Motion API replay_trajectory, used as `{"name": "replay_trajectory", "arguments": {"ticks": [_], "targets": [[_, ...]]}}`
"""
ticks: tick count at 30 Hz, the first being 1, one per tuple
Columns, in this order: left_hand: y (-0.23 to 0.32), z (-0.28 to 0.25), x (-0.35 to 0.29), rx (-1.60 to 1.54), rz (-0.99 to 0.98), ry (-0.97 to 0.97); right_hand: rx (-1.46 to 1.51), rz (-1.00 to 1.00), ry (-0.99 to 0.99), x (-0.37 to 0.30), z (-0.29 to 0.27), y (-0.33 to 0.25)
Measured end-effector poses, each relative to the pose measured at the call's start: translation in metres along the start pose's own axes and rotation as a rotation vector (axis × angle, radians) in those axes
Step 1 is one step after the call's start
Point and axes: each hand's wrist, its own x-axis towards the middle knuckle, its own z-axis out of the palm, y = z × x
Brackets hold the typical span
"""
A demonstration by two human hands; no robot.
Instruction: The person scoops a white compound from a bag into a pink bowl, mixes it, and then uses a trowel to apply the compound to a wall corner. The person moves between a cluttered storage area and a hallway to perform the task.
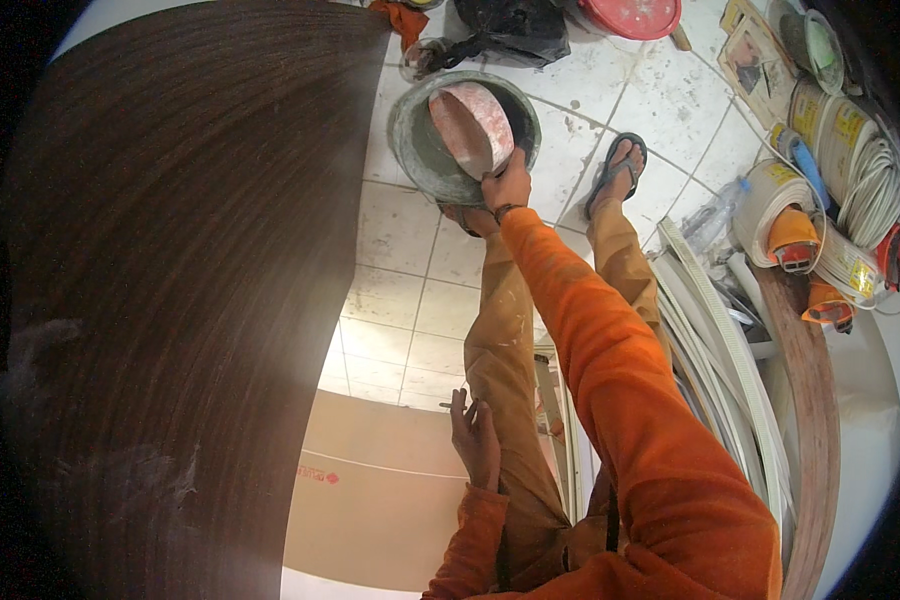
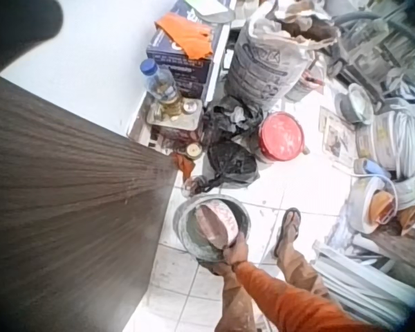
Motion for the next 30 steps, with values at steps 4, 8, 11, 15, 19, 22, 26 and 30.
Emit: {"name": "replay_trajectory", "arguments": {"ticks": [4, 8, 11, 15, 19, 22, 26, 30], "targets": [[-0.002, -0.001, -0.001, 0.0, -0.02, -0.011, 0.37, 0.034, -0.124, 0.012, -0.007, 0.017], [-0.007, -0.001, -0.003, -0.017, -0.028, 0.01, 0.551, 0.096, -0.29, 0.005, -0.019, 0.012], [-0.012, -0.001, -0.003, 0.002, -0.004, 0.013, 0.621, 0.074, -0.302, -0.009, -0.033, 0.0], [-0.004, 0.002, -0.006, 0.016, 0.008, 0.004, 0.651, -0.02, -0.23, -0.013, -0.044, 0.012], [-0.003, 0.004, -0.006, 0.044, 0.021, 0.004, 0.659, -0.059, -0.237, -0.018, -0.053, 0.013], [-0.003, 0.006, -0.007, 0.046, 0.028, 0.012, 0.73, 0.023, -0.287, -0.026, -0.065, 0.004], [-0.003, 0.009, -0.008, 0.034, 0.037, 0.01, 0.719, 0.113, -0.353, -0.023, -0.081, -0.004], [0.004, 0.013, -0.011, 0.04, 0.032, 0.011, 0.747, 0.118, -0.389, -0.022, -0.095, -0.01]]}}
